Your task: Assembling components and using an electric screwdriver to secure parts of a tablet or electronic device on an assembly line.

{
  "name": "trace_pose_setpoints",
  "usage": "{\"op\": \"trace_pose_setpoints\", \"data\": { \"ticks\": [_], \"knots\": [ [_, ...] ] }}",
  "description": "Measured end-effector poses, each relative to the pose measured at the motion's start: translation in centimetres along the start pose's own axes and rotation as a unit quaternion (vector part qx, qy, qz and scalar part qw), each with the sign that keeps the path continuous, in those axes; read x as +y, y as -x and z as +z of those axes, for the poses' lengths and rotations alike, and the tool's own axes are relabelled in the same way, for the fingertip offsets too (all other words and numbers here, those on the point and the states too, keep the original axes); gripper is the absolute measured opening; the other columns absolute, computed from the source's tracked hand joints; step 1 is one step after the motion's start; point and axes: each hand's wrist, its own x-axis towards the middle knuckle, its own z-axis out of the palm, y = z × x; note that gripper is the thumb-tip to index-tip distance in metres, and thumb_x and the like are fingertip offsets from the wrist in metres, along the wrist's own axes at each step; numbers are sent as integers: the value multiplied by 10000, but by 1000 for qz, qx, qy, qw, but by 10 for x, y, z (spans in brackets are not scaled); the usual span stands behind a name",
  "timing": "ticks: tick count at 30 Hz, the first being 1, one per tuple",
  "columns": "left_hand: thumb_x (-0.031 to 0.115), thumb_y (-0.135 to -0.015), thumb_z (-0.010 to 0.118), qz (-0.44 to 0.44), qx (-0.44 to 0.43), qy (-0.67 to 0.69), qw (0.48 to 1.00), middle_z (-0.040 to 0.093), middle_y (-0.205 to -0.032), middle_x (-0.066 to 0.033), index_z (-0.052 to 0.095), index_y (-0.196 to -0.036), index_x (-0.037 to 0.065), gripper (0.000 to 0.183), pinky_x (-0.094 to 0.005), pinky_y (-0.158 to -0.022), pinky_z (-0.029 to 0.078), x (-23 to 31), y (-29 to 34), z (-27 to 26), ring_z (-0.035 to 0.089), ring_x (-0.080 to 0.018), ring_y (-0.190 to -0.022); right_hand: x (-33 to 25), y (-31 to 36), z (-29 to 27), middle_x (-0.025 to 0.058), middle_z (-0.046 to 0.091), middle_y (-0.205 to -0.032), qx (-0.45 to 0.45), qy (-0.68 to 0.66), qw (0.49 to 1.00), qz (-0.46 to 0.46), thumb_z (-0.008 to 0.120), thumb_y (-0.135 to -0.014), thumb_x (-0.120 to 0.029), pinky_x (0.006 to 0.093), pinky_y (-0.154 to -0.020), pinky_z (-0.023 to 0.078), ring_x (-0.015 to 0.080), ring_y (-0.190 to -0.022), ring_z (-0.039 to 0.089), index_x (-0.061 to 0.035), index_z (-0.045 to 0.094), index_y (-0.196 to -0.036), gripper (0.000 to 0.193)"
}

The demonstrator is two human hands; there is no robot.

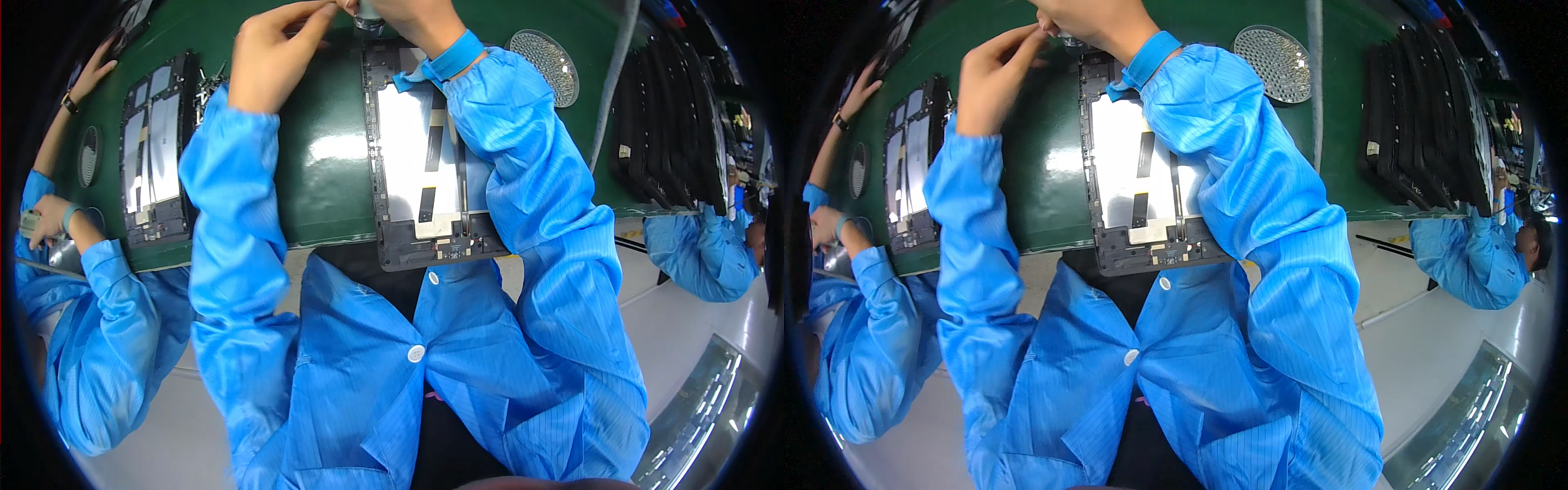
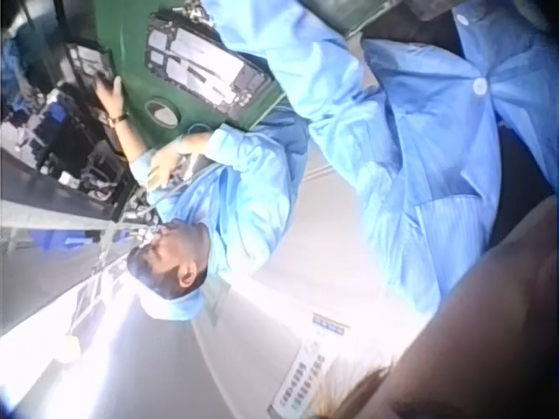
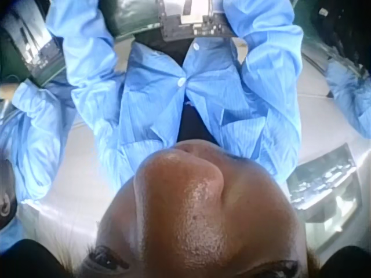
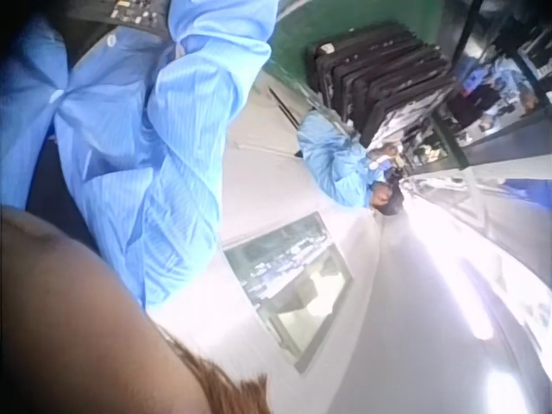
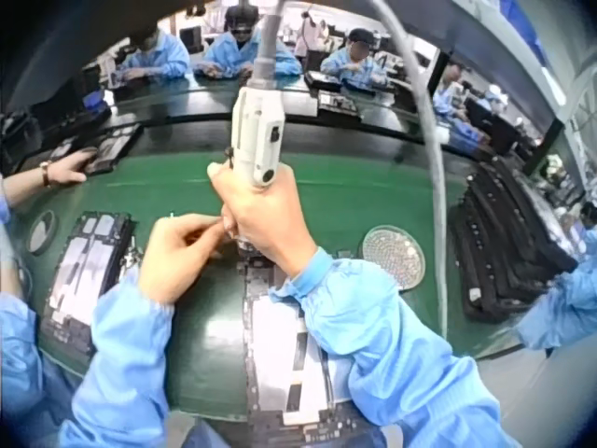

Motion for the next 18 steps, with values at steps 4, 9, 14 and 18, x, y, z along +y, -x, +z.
{"op": "trace_pose_setpoints", "data": {
  "ticks": [4,9,14,18],
  "knots": [
    [89,-896,744,203,95,-155,962,721,-958,-143,712,-1039,7,168,-355,-748,568,88,103,12,721,-275,-855,-2,2,-2,-2,592,-593,-6,1,1000,17,708,-976,-213,253,-423,397,84,-453,539,-30,671,-932,192],
    [571,-646,912,103,-119,-328,932,452,-1526,-260,575,-1465,120,994,-593,-1127,386,113,219,60,461,-510,-1376,-6,1,0,11,609,-623,-57,1,997,45,733,-964,-230,260,-427,422,90,-477,565,-11,672,-979,228],
    [438,-719,904,116,-66,-334,933,457,-1503,-298,581,-1437,67,871,-560,-1073,461,103,211,75,525,-512,-1300,-40,-7,-32,51,704,-775,19,9,1000,-9,760,-931,-156,265,-552,545,112,-623,670,7,704,-1101,242],
    [390,-805,857,168,-45,-361,916,514,-1427,-334,608,-1374,-4,735,-494,-1048,492,74,125,67,576,-503,-1222,-90,4,-100,80,728,-880,84,58,989,-109,667,-933,-50,282,-557,567,135,-646,692,38,710,-1054,156]
  ]
}}
